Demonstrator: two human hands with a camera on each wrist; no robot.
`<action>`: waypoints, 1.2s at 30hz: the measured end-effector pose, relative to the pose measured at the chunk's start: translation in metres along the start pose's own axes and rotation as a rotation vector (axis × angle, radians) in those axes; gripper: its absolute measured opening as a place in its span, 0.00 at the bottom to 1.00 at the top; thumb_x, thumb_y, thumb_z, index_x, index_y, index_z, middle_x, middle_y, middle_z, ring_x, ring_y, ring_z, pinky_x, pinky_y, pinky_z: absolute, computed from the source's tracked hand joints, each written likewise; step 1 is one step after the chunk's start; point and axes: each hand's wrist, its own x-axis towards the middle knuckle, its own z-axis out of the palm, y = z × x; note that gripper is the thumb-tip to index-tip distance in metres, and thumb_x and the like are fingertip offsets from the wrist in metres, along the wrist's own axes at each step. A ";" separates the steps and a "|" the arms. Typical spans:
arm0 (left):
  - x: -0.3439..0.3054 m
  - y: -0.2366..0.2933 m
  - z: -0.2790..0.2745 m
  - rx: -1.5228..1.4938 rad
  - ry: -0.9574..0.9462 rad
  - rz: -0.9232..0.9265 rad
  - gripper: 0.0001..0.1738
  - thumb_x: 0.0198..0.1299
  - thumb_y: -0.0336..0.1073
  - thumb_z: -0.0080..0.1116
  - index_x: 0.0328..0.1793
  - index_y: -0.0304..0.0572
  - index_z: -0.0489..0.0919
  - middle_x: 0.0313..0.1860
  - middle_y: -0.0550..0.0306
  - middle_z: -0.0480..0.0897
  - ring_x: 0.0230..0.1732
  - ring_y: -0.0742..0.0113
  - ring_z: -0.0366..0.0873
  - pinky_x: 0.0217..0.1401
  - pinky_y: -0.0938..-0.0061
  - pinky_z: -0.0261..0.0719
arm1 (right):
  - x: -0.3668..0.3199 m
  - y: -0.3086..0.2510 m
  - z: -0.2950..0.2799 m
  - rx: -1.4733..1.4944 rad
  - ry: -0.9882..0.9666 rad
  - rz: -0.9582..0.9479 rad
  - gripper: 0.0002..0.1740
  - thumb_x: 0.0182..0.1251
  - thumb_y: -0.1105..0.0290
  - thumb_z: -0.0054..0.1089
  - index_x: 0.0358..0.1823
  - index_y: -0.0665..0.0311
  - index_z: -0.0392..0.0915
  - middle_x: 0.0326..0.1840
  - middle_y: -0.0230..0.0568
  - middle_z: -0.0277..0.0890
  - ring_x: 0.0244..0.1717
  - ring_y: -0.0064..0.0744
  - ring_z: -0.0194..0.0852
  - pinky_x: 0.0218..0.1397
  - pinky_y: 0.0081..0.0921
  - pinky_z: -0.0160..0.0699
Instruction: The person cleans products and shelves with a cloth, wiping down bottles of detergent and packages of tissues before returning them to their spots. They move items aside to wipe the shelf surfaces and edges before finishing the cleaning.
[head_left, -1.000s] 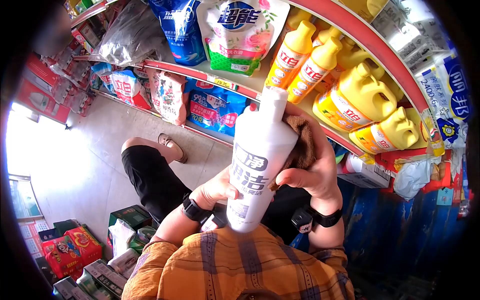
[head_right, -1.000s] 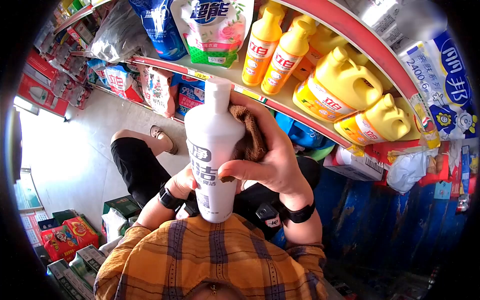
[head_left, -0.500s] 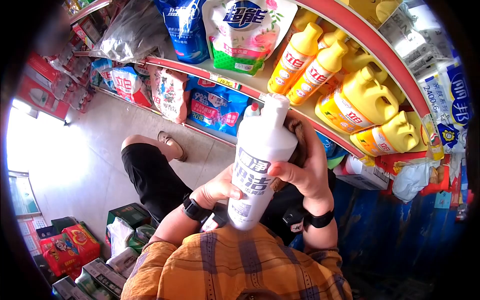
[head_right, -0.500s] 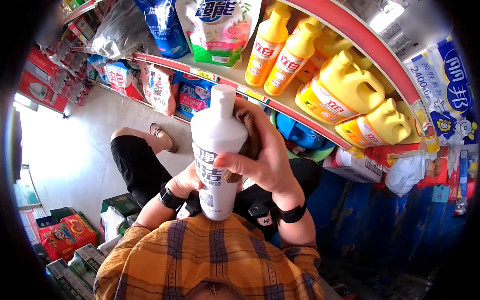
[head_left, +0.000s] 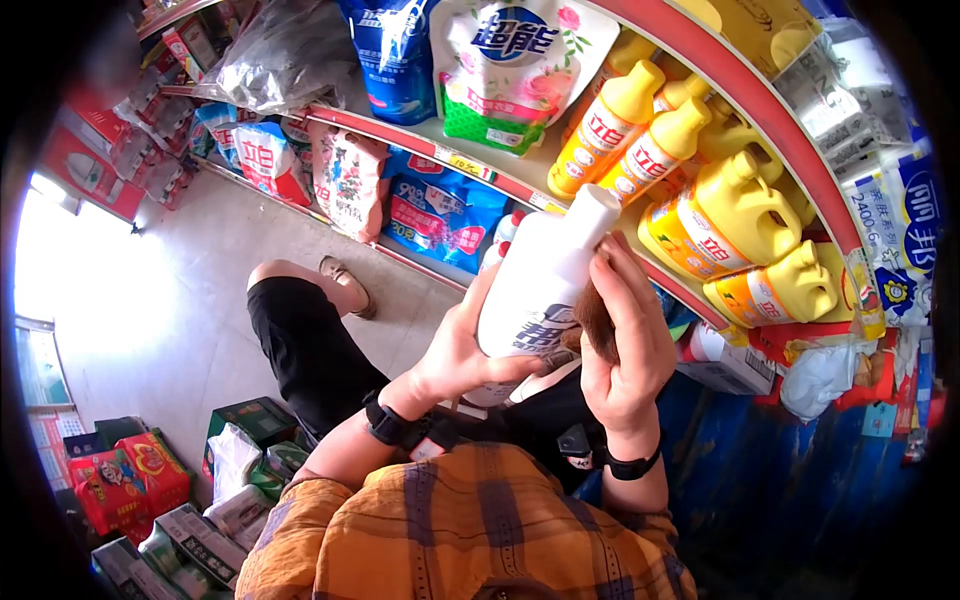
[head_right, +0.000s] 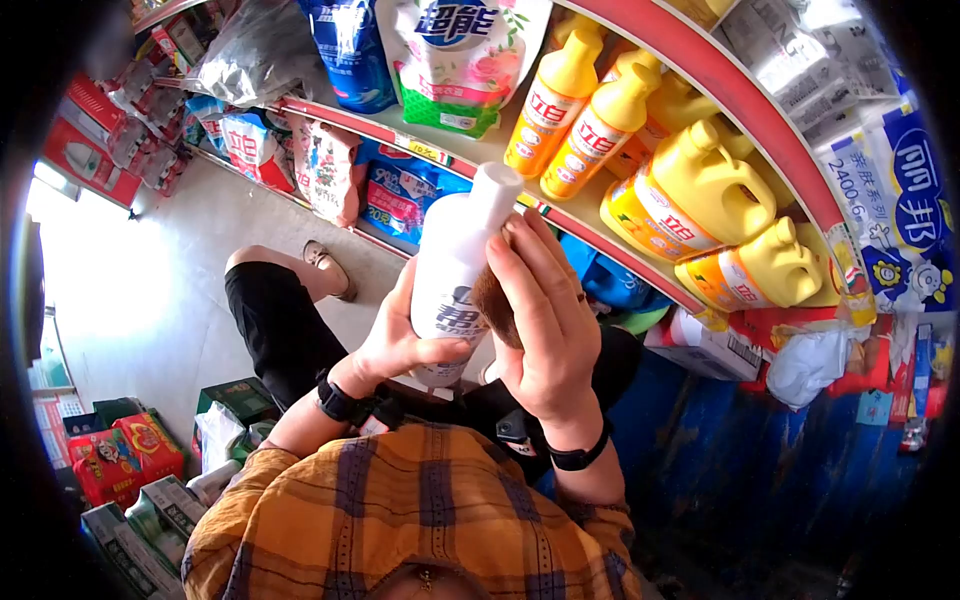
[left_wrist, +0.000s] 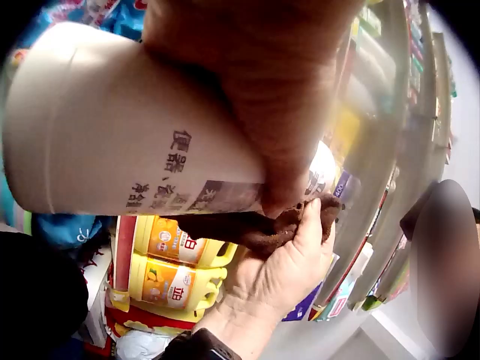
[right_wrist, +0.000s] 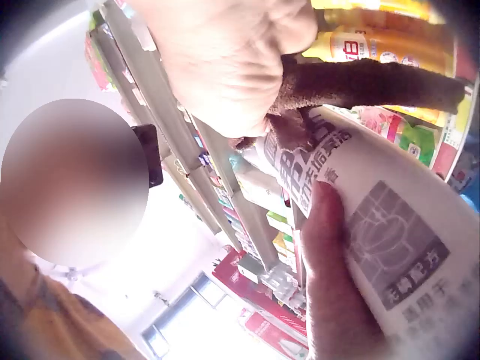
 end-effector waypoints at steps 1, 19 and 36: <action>0.001 0.000 -0.001 0.010 0.010 0.005 0.60 0.40 0.42 0.80 0.77 0.33 0.54 0.68 0.45 0.70 0.70 0.60 0.66 0.72 0.65 0.63 | -0.003 0.001 0.000 -0.009 -0.005 -0.033 0.22 0.63 0.78 0.55 0.59 0.70 0.76 0.64 0.56 0.72 0.66 0.60 0.70 0.67 0.44 0.71; -0.004 -0.002 -0.006 0.401 -0.062 0.081 0.55 0.46 0.52 0.73 0.76 0.41 0.56 0.57 0.38 0.77 0.55 0.44 0.79 0.58 0.61 0.76 | 0.035 -0.009 -0.004 -0.366 -0.359 -0.075 0.16 0.67 0.68 0.50 0.51 0.67 0.78 0.54 0.42 0.80 0.55 0.43 0.67 0.65 0.43 0.56; 0.002 -0.007 -0.001 -0.387 0.049 -0.052 0.53 0.55 0.42 0.70 0.80 0.42 0.48 0.68 0.53 0.66 0.67 0.64 0.65 0.71 0.68 0.64 | -0.068 0.005 0.063 0.514 -0.016 0.341 0.31 0.75 0.59 0.38 0.74 0.70 0.57 0.80 0.60 0.44 0.81 0.56 0.39 0.80 0.47 0.38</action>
